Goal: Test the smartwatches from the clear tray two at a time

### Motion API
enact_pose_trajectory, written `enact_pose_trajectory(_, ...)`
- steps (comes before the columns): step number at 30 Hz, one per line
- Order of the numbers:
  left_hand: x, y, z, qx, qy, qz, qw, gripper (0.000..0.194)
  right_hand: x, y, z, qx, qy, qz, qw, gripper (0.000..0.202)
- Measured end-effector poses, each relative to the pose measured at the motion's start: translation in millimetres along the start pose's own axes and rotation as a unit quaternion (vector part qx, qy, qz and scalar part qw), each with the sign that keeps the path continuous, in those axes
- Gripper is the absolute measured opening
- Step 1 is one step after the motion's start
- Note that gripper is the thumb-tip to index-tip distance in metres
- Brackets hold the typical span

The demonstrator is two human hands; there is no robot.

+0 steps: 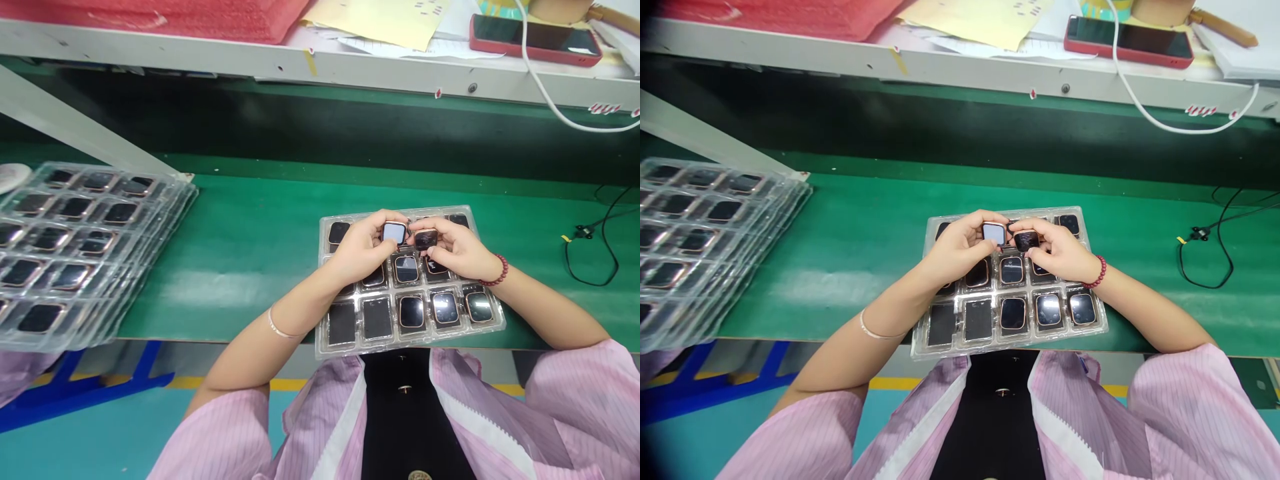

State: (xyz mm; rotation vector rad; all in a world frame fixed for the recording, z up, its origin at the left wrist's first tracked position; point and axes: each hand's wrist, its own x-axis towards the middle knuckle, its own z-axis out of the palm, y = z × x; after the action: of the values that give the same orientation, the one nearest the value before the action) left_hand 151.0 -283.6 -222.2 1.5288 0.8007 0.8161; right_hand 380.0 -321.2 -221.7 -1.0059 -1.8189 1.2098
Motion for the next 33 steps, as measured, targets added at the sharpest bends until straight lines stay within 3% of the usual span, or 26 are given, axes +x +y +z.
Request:
enact_pose_trajectory(10, 0.1, -3.1, -1.0, -0.003, 0.0, 0.005, 1.0, 0.042, -0.5, -0.9, 1.1, 0.03, 0.002, 0.02, 0.999, 0.035)
enact_pose_trajectory(16, 0.4, -4.4, 0.1, -0.009, 0.0, 0.013, 1.0, 0.042, -1.6, 2.6, 0.2, 0.014, 0.006, 0.006, 1.0, 0.046)
enact_pose_trajectory(33, -0.1, -4.6, 0.2, 0.008, -0.003, 0.02, 1.0, 0.044, -0.9, 1.5, -0.8, 0.021, 0.008, 0.011, 1.0, 0.041)
